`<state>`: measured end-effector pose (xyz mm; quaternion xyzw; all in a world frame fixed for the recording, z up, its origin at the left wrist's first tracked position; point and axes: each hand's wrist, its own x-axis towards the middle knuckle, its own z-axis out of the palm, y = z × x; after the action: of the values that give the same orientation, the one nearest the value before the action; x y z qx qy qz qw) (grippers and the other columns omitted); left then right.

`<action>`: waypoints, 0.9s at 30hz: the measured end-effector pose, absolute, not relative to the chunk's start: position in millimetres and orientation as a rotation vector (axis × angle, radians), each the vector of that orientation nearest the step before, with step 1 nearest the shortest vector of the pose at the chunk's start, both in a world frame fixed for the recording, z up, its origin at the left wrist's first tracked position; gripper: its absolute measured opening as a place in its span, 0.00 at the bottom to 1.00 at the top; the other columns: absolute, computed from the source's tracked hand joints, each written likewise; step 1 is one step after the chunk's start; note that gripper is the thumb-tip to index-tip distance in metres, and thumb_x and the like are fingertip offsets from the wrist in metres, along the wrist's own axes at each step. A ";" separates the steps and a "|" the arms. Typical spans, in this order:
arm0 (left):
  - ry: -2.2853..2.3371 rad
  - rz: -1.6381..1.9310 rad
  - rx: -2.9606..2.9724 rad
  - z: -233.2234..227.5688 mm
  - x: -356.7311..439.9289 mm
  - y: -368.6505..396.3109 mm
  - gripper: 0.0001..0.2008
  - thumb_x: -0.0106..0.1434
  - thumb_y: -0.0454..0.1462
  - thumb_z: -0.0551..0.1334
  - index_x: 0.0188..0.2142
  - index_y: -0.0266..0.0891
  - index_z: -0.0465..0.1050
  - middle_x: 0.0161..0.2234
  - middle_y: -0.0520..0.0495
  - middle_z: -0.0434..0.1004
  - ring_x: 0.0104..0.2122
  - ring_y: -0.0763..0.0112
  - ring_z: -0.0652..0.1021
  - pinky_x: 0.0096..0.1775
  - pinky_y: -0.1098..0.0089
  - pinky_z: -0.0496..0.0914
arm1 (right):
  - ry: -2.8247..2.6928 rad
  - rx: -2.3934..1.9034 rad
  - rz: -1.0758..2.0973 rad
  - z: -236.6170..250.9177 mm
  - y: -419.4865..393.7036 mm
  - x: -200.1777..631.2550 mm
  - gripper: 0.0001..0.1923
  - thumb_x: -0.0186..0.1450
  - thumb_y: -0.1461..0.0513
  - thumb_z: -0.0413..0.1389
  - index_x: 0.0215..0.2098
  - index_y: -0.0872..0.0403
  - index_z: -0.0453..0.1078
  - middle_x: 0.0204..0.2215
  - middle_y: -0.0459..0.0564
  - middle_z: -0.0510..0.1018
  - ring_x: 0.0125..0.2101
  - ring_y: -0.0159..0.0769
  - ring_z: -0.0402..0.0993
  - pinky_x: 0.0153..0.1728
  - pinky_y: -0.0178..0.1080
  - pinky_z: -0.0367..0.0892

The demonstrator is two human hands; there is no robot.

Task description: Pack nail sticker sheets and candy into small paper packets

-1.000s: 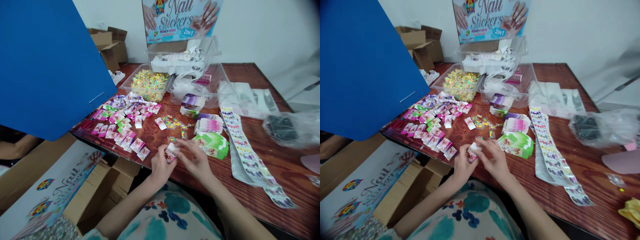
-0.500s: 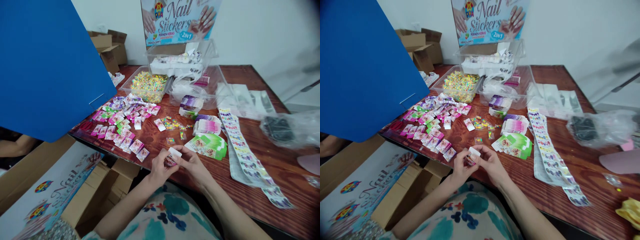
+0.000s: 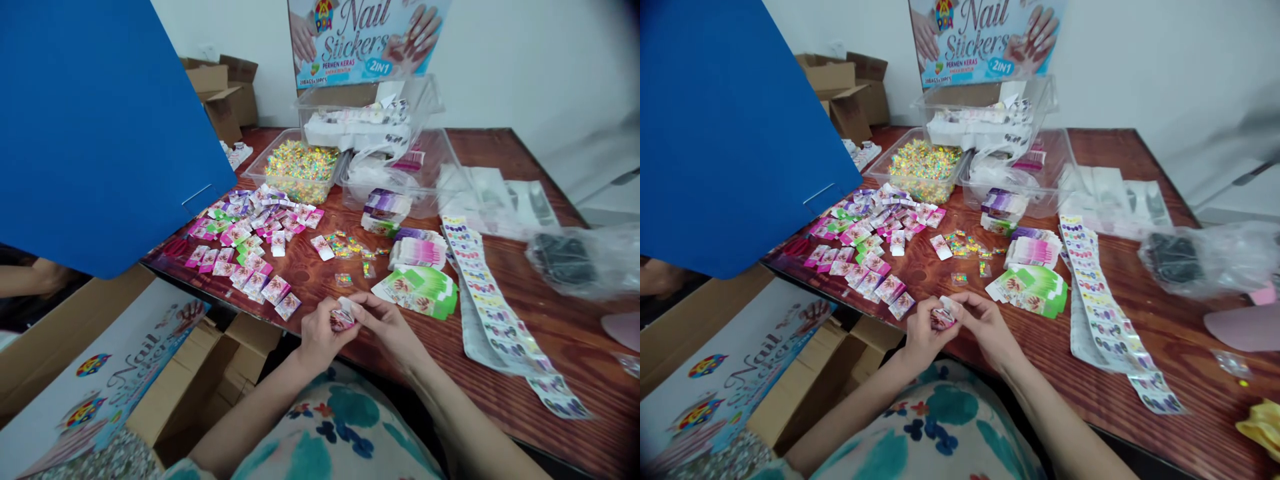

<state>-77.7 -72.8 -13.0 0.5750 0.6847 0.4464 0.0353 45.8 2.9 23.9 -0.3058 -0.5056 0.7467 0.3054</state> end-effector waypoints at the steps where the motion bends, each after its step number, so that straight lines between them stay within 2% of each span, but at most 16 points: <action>1: 2.113 1.350 1.738 -11.3 -77.5 -72.9 0.16 0.55 0.42 0.66 0.39 0.41 0.64 0.31 0.50 0.78 0.30 0.68 0.81 0.32 0.71 0.74 | -1.342 -0.823 1.961 22.3 3.1 46.7 0.16 0.54 0.51 0.67 0.35 0.51 0.77 0.32 0.48 0.79 0.32 0.35 0.73 0.37 0.38 0.71; 5: 2.134 1.198 1.665 -6.2 -76.9 -72.9 0.17 0.54 0.41 0.67 0.40 0.42 0.63 0.32 0.50 0.78 0.31 0.66 0.81 0.32 0.70 0.74 | -1.378 -0.828 1.900 19.5 4.5 48.9 0.14 0.53 0.53 0.68 0.35 0.50 0.78 0.32 0.48 0.79 0.33 0.36 0.74 0.39 0.40 0.71; 10: 2.155 1.145 1.621 -5.6 -77.8 -73.9 0.20 0.57 0.41 0.64 0.44 0.41 0.57 0.32 0.50 0.77 0.29 0.65 0.81 0.29 0.69 0.72 | -1.726 -0.669 1.568 22.9 4.1 49.7 0.09 0.62 0.55 0.61 0.40 0.47 0.80 0.34 0.48 0.75 0.37 0.35 0.72 0.40 0.39 0.68; 14: 2.149 1.110 1.616 -6.0 -77.6 -73.8 0.20 0.60 0.41 0.62 0.46 0.41 0.53 0.34 0.48 0.77 0.30 0.65 0.81 0.29 0.68 0.71 | -1.822 -0.678 1.390 20.3 3.2 47.7 0.08 0.62 0.55 0.61 0.37 0.47 0.80 0.33 0.49 0.74 0.36 0.36 0.72 0.38 0.40 0.69; 20: 2.197 1.022 1.600 -6.2 -75.9 -71.7 0.24 0.55 0.38 0.65 0.45 0.42 0.53 0.34 0.50 0.78 0.31 0.63 0.82 0.31 0.68 0.72 | -1.662 -0.785 1.640 10.5 11.7 44.2 0.14 0.57 0.51 0.65 0.37 0.50 0.80 0.29 0.48 0.77 0.31 0.35 0.73 0.35 0.39 0.70; 27: 2.158 1.041 1.620 -9.6 -75.8 -73.1 0.25 0.55 0.38 0.65 0.47 0.42 0.53 0.38 0.47 0.79 0.36 0.61 0.82 0.34 0.66 0.74 | -1.708 -0.791 1.676 13.1 17.4 47.3 0.12 0.58 0.52 0.64 0.33 0.51 0.81 0.29 0.48 0.78 0.32 0.35 0.72 0.36 0.39 0.67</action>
<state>-75.8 -73.1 -9.6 0.5559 0.7403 0.3571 0.1243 47.3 17.4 13.1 -0.2987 -0.6454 0.6332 0.3055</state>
